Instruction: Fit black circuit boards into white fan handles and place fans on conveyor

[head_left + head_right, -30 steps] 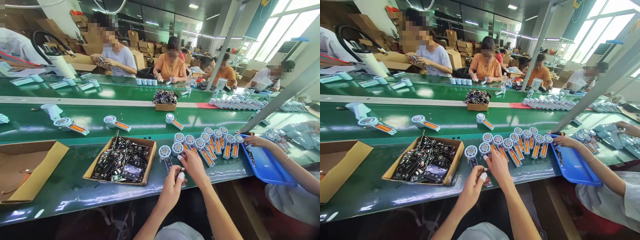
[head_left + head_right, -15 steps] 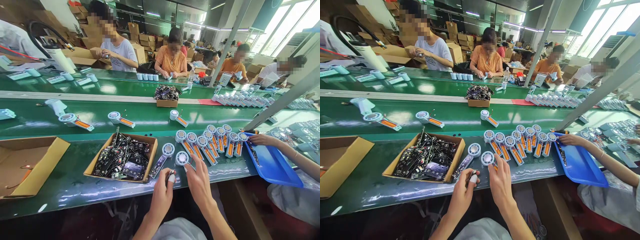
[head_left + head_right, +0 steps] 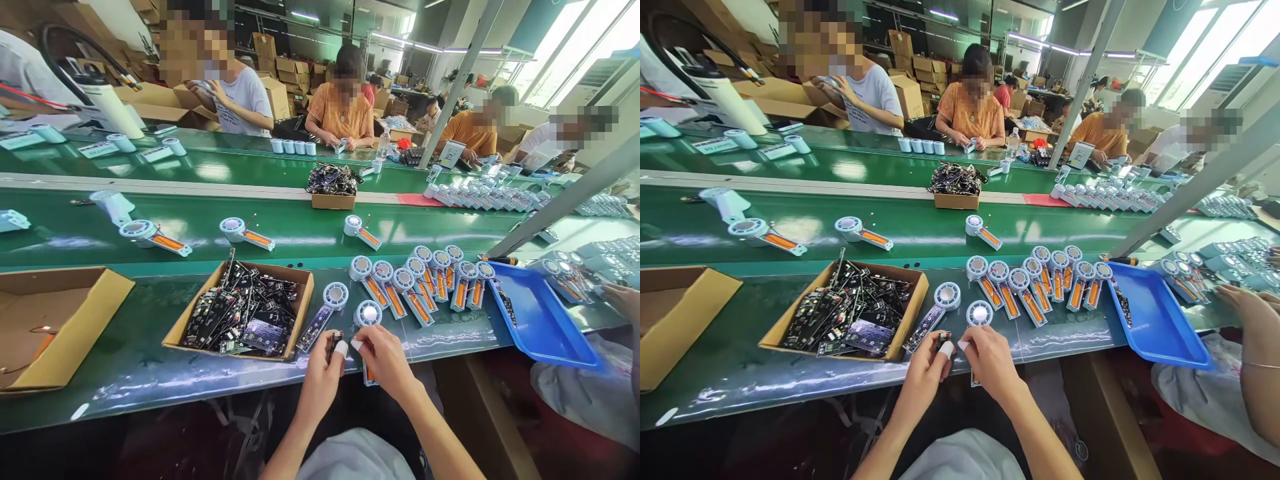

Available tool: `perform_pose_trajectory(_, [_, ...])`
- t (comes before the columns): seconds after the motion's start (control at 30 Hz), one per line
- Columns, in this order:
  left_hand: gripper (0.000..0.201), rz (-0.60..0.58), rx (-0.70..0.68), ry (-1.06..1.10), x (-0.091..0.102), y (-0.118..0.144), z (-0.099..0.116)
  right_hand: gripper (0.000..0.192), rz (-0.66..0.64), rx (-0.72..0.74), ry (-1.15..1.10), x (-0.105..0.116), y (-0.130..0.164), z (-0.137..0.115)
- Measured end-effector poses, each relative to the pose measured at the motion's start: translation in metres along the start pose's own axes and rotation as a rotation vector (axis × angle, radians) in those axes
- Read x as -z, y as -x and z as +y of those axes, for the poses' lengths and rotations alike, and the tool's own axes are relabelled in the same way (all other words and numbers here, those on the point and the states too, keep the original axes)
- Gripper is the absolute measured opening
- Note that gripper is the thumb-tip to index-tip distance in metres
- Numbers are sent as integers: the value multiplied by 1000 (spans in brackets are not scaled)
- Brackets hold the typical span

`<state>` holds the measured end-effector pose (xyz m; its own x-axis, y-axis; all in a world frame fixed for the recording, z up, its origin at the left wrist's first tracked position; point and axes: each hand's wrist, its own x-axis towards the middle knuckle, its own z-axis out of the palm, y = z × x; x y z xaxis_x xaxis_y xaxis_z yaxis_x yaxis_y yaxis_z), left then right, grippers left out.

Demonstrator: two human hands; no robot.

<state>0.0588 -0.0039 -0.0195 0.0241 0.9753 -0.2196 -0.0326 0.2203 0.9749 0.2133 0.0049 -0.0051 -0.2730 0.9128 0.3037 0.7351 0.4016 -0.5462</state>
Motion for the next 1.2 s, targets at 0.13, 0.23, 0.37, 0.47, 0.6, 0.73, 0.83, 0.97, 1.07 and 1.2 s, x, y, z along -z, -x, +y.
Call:
perform_pose_trajectory(0.13, [29, -109, 21, -67, 1, 0, 4, 28, -53, 27, -72, 5, 4, -6])
perform_pose_trajectory(0.23, [29, -123, -47, -146, 4, -3, 8, 44, -76, 61, -26, 7, 5, -10])
perform_pose_trajectory(0.37, [22, -102, -127, -267, 8, -8, 13, 58, -74, 138, 124, 4, 6, -13])
perform_pose_trajectory(0.47, [26, -83, -81, -245, 9, -11, 14, 53, -64, 139, 139, 5, 6, -16])
perform_pose_trajectory(0.6, [37, -85, 126, -27, 6, -9, 9, 36, -82, 127, 61, 9, 7, -16])
perform_pose_trajectory(0.73, [46, -87, 271, 153, 2, -5, 4, 30, -42, 170, -21, 6, 10, -9])
perform_pose_trajectory(0.83, [47, -107, 282, 194, 3, 0, 5, 28, 24, 154, -48, -1, 13, -6])
perform_pose_trajectory(0.97, [41, -99, 220, 117, 9, 7, 7, 26, 106, 131, -20, -6, 14, -8])
perform_pose_trajectory(1.07, [35, -80, 93, -103, 13, 10, 8, 26, 118, 114, 13, -6, 13, -10])
perform_pose_trajectory(1.2, [32, -137, -85, -348, 13, 10, 5, 26, 96, 112, 54, -5, 10, -13])
